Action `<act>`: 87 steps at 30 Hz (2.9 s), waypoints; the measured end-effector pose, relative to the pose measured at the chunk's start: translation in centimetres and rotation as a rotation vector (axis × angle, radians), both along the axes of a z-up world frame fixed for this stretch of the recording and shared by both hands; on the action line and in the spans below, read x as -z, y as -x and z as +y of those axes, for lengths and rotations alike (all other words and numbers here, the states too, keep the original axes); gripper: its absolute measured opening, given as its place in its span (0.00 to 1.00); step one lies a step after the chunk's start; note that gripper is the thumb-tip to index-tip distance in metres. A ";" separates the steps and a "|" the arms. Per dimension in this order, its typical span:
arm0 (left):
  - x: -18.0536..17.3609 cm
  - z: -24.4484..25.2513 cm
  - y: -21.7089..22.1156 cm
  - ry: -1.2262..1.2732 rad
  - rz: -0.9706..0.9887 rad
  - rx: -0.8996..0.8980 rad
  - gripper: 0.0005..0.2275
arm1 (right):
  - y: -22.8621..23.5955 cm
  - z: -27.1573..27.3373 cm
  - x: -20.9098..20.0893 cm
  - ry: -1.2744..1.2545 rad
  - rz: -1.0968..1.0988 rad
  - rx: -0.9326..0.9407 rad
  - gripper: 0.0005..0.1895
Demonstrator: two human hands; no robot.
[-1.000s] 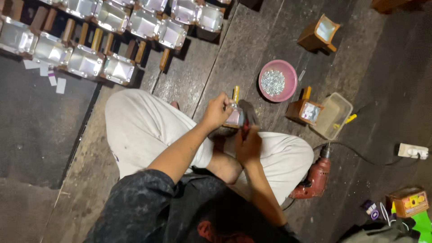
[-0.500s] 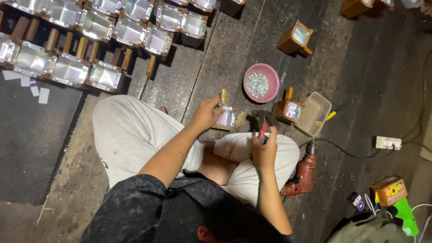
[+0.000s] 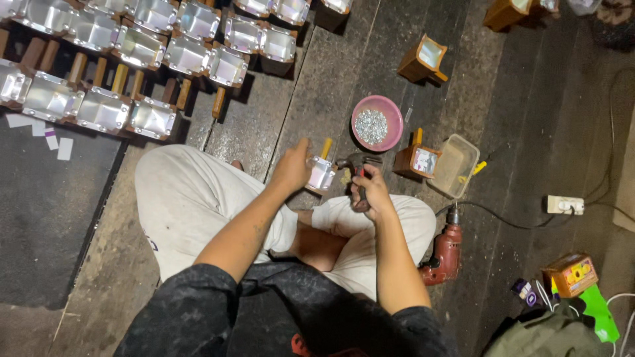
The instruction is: The person assembles wooden lamps by drilling holes into small wooden frames, inserting metal fasteners from a bowl, and hammering parts together while sitting cross-legged on a wooden floor.
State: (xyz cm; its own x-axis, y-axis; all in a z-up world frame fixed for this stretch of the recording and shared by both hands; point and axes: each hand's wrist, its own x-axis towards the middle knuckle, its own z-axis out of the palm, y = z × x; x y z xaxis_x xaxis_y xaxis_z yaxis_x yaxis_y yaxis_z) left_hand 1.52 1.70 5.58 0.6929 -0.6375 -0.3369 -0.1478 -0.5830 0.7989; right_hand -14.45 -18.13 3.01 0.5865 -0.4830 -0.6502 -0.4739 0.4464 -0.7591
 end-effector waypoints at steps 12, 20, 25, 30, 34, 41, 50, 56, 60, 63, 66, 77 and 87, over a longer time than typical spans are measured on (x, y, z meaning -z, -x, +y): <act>-4.2 -0.4 -3.5 -0.110 -0.050 0.282 0.11 | -1.8 -2.0 3.4 -0.070 0.008 -0.111 0.32; -4.2 -0.8 -3.3 -0.097 -0.020 0.248 0.13 | -2.4 -0.7 4.2 0.173 0.126 -0.191 0.35; -2.5 -1.3 -3.3 -0.108 -0.052 0.234 0.09 | -1.9 -2.3 1.9 0.602 0.310 -0.463 0.34; -1.9 -1.0 -2.9 0.011 -0.020 0.272 0.11 | -0.6 -5.4 -8.4 1.205 0.289 -0.204 0.13; -2.0 -0.5 -2.7 0.030 -0.044 0.271 0.13 | 2.8 -13.9 -4.6 1.439 0.548 -0.170 0.10; 2.0 0.7 -2.4 -0.064 -0.079 0.122 0.21 | 1.8 -15.2 -4.7 1.158 0.848 -0.393 0.22; 1.5 1.2 -1.8 0.013 -0.016 0.095 0.13 | 2.0 -17.2 -4.0 1.151 0.761 -0.385 0.15; 1.6 1.1 -1.9 0.034 -0.014 0.098 0.13 | 3.0 -18.2 -2.6 1.148 0.705 -0.334 0.10; 0.2 1.5 -1.9 0.064 -0.022 0.097 0.11 | 3.3 -17.8 -3.3 1.166 0.645 -0.306 0.09; -0.1 1.3 -2.0 0.047 0.007 0.079 0.12 | 3.2 -17.3 -4.1 1.196 0.613 -0.302 0.08; -0.8 1.4 -2.1 0.022 0.010 0.069 0.12 | 3.7 -18.7 -2.5 1.213 0.579 -0.275 0.07; -2.7 1.5 -2.4 -0.074 0.019 0.082 0.15 | 2.5 -17.5 -3.9 1.168 0.409 -0.142 0.07; 1.0 0.6 -2.8 0.076 0.039 0.017 0.15 | 0.7 -13.3 -4.9 1.133 0.140 -0.148 0.07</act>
